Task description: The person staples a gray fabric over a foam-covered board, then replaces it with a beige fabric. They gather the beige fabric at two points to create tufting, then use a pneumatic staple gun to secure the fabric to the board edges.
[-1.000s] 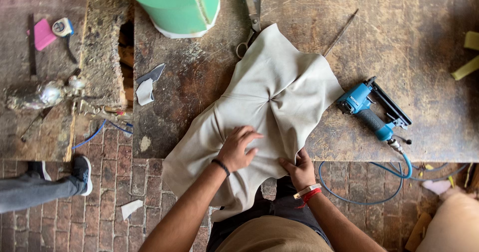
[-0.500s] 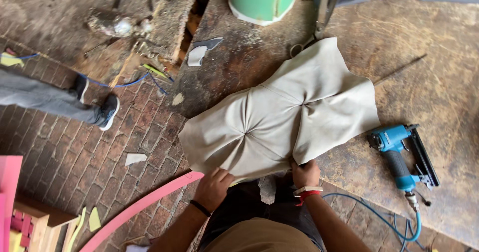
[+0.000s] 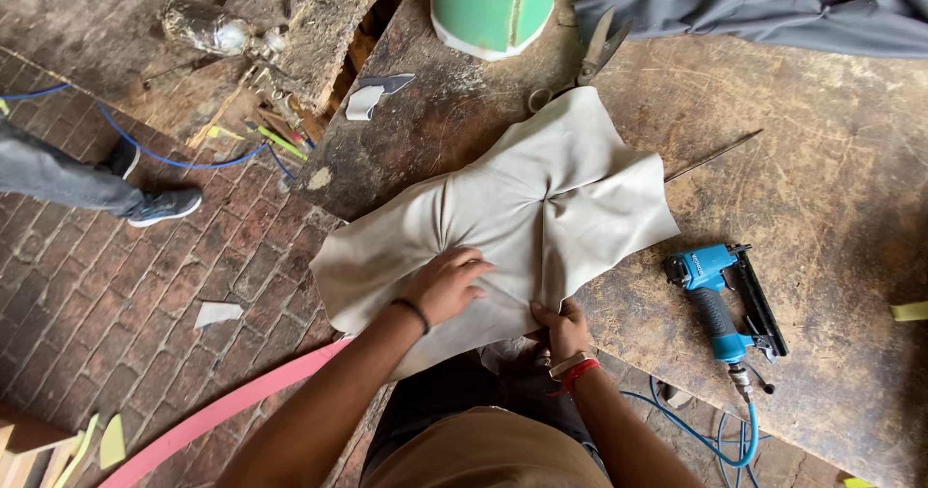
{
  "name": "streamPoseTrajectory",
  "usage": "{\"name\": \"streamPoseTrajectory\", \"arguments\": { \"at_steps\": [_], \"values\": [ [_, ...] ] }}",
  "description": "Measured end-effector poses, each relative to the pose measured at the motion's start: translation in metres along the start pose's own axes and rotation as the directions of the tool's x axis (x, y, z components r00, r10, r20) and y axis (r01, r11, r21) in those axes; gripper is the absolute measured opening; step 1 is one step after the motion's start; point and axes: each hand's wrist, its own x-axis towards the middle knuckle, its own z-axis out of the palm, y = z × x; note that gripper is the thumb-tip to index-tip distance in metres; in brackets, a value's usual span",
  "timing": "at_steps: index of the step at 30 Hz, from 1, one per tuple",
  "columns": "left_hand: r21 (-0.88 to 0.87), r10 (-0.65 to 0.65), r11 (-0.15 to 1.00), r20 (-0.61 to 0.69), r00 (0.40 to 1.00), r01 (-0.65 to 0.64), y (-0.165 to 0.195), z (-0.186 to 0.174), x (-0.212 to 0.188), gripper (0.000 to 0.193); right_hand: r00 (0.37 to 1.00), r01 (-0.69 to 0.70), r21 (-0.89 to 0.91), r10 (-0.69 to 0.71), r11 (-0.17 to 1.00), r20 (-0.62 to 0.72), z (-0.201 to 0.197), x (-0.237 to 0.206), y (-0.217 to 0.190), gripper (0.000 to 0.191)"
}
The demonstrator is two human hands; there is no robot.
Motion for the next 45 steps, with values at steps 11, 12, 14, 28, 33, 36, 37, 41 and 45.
{"name": "streamPoseTrajectory", "arguments": {
  "at_steps": [11, 12, 14, 28, 33, 36, 37, 41, 45],
  "values": [
    [0.147, 0.023, 0.988, 0.15, 0.988, -0.045, -0.025, 0.063, 0.023, 0.035, 0.998, 0.004, -0.054, -0.007, 0.999, -0.055, -0.005, -0.01, 0.012, 0.023],
    [0.155, 0.055, 0.985, 0.144, 0.988, -0.077, -0.02, 0.066, 0.025, 0.048, 0.999, -0.005, -0.035, 0.004, 0.999, -0.036, -0.007, -0.008, 0.013, 0.023],
    [0.174, 0.148, 0.969, 0.157, 0.976, -0.175, -0.01, 0.068, 0.032, 0.062, 0.996, -0.062, -0.05, 0.059, 0.997, -0.064, -0.011, -0.005, 0.016, 0.028],
    [0.129, 0.227, 0.957, 0.23, 0.946, -0.26, 0.003, 0.055, 0.049, 0.037, 0.889, 0.214, 0.049, -0.174, 0.976, -0.424, -0.055, 0.055, -0.084, 0.035],
    [0.107, 0.187, 0.97, 0.254, 0.949, -0.22, 0.002, 0.056, 0.051, 0.03, 0.676, 0.221, -0.181, -0.284, 0.958, -0.68, -0.054, 0.058, -0.08, 0.049],
    [0.083, 0.166, 0.978, 0.255, 0.953, -0.192, 0.0, 0.058, 0.051, 0.025, 0.836, -0.062, -0.261, -0.093, 0.963, -0.541, -0.043, 0.042, -0.061, 0.048],
    [0.081, 0.157, 0.98, 0.263, 0.952, -0.184, -0.002, 0.058, 0.051, 0.024, 0.888, -0.165, -0.354, -0.018, 0.921, -0.459, -0.039, 0.033, -0.052, 0.054],
    [0.065, 0.197, 0.975, 0.197, 0.961, -0.213, -0.007, 0.058, 0.048, 0.029, 0.998, 0.013, -0.382, -0.033, 0.924, -0.045, -0.02, -0.001, -0.008, 0.059],
    [0.037, 0.208, 0.974, 0.236, 0.949, -0.222, -0.01, 0.054, 0.046, 0.044, 0.997, 0.076, -0.044, -0.075, 0.996, 0.025, -0.002, -0.012, 0.02, 0.047]
  ]
}}
